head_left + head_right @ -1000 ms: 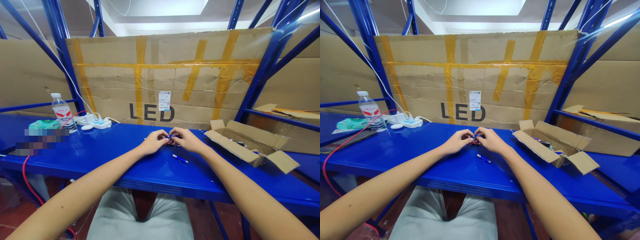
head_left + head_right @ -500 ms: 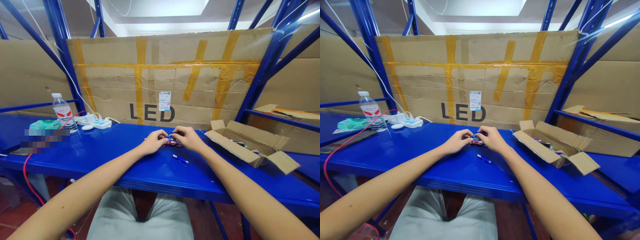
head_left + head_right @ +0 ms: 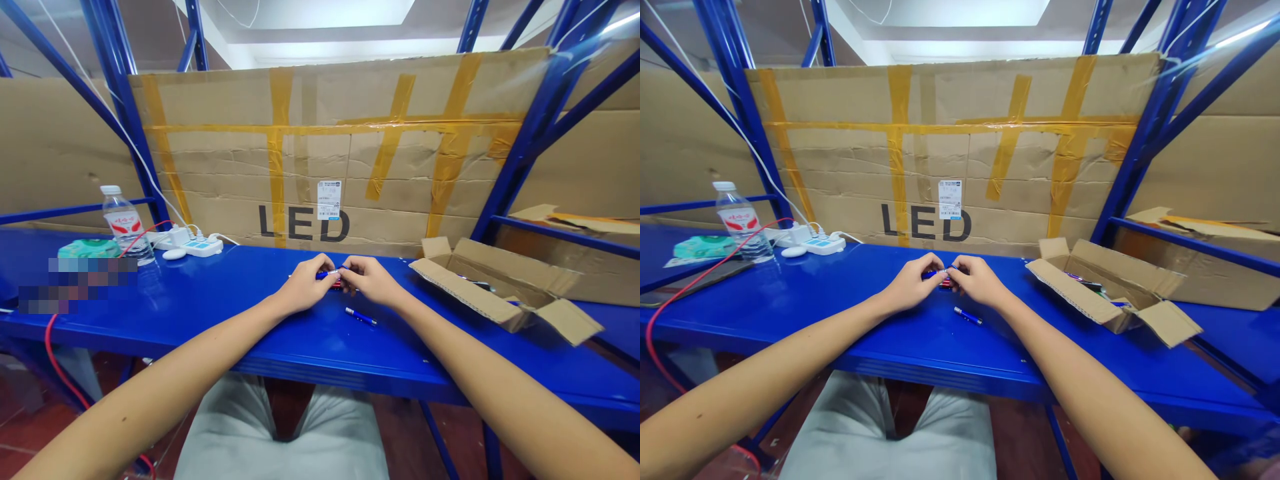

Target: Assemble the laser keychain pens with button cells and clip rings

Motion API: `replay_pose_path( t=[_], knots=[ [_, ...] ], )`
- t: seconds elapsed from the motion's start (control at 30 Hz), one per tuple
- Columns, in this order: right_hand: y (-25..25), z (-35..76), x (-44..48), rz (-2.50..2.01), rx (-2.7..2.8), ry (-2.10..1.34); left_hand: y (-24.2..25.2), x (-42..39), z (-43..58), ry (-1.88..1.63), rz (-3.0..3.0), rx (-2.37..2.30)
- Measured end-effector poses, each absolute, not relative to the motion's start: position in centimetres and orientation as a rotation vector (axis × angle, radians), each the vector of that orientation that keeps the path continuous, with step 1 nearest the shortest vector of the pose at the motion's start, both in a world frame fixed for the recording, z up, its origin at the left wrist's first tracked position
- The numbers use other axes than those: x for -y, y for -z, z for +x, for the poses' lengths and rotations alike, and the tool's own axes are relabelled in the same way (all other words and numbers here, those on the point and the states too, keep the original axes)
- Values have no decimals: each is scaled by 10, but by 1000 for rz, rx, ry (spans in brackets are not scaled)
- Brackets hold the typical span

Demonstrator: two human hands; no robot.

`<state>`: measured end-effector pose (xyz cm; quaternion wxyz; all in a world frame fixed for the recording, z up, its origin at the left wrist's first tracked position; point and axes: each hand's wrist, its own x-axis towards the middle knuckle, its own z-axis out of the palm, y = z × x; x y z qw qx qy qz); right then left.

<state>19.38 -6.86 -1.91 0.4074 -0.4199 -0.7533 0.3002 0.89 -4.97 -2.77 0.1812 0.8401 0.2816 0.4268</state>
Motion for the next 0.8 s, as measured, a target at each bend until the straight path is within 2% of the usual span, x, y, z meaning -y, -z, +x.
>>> replay_pose_path(
  t=[0.17, 0.27, 0.43, 0.57, 0.8],
  knots=[
    [21, 197, 66, -1082, 1976, -530, 23, 46, 11, -1040, 2550, -1011],
    [21, 197, 66, -1095, 2013, -446, 24, 43, 12, -981, 2509, -989],
    [17, 195, 67, -1147, 1907, -727, 28, 46, 11, -1104, 2617, -906],
    [14, 195, 68, -1158, 1837, -920, 28, 52, 11, -1040, 2838, -900],
    [18, 197, 62, -1151, 1924, -621, 31, 47, 18, -1066, 2821, -1019]
  ],
)
